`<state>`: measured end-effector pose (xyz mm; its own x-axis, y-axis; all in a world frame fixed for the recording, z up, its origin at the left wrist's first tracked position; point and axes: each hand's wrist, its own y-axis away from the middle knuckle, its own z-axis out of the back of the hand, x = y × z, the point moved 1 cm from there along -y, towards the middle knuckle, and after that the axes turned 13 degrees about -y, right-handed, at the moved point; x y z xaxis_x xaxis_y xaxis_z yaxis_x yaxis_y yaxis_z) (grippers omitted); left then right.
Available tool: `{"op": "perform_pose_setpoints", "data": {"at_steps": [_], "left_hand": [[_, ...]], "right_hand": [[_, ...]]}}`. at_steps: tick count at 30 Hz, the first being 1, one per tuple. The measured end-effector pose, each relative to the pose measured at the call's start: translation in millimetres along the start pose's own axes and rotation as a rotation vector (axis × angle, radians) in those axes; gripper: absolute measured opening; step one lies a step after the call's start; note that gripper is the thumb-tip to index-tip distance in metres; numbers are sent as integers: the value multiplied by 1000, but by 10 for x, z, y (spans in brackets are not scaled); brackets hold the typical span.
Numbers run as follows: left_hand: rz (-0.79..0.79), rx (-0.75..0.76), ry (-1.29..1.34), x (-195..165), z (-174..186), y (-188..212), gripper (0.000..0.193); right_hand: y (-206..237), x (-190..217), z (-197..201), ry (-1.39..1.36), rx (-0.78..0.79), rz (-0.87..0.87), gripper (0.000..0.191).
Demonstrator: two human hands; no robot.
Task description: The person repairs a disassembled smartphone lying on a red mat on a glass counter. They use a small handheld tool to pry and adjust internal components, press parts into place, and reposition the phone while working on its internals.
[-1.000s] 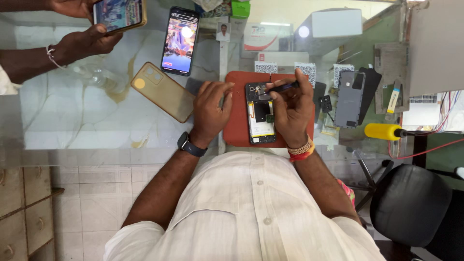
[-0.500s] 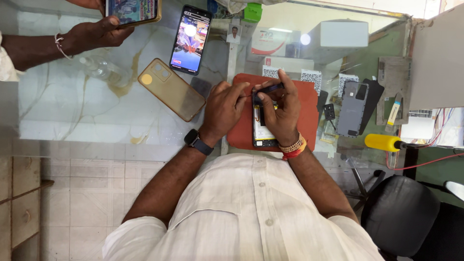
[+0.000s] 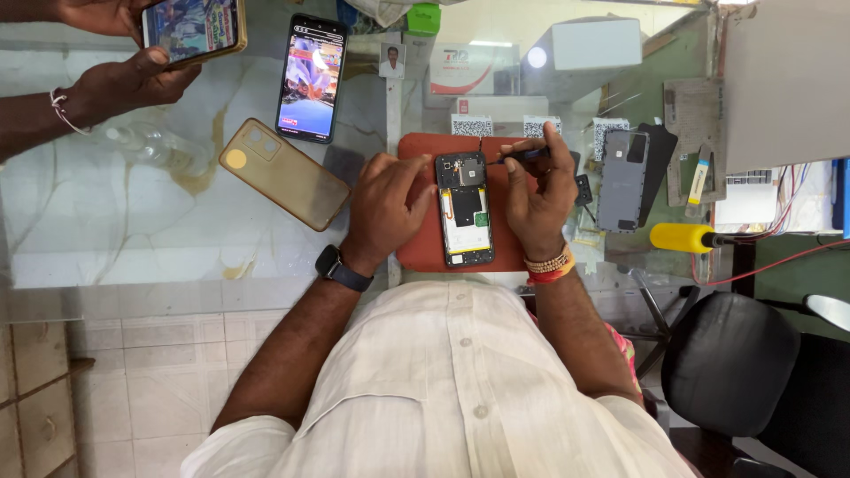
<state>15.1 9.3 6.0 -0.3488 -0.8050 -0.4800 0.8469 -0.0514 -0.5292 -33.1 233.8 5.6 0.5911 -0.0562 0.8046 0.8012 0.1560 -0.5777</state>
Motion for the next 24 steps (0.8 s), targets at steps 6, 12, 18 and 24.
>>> {"op": "perform_pose_setpoints", "data": {"at_steps": [6, 12, 18, 24], "left_hand": [[-89, 58, 5, -42, 38, -25, 44], [-89, 55, 15, -43, 48, -44, 44], [-111, 102, 32, -37, 47, -52, 46], [-106, 134, 35, -24, 41, -58, 47]], "right_hand": [[-63, 60, -43, 88, 83, 64, 64], [-134, 124, -67, 100, 91, 65, 63], [-200, 144, -36, 238, 116, 172, 64], [-264, 124, -35, 323, 120, 209, 68]]}}
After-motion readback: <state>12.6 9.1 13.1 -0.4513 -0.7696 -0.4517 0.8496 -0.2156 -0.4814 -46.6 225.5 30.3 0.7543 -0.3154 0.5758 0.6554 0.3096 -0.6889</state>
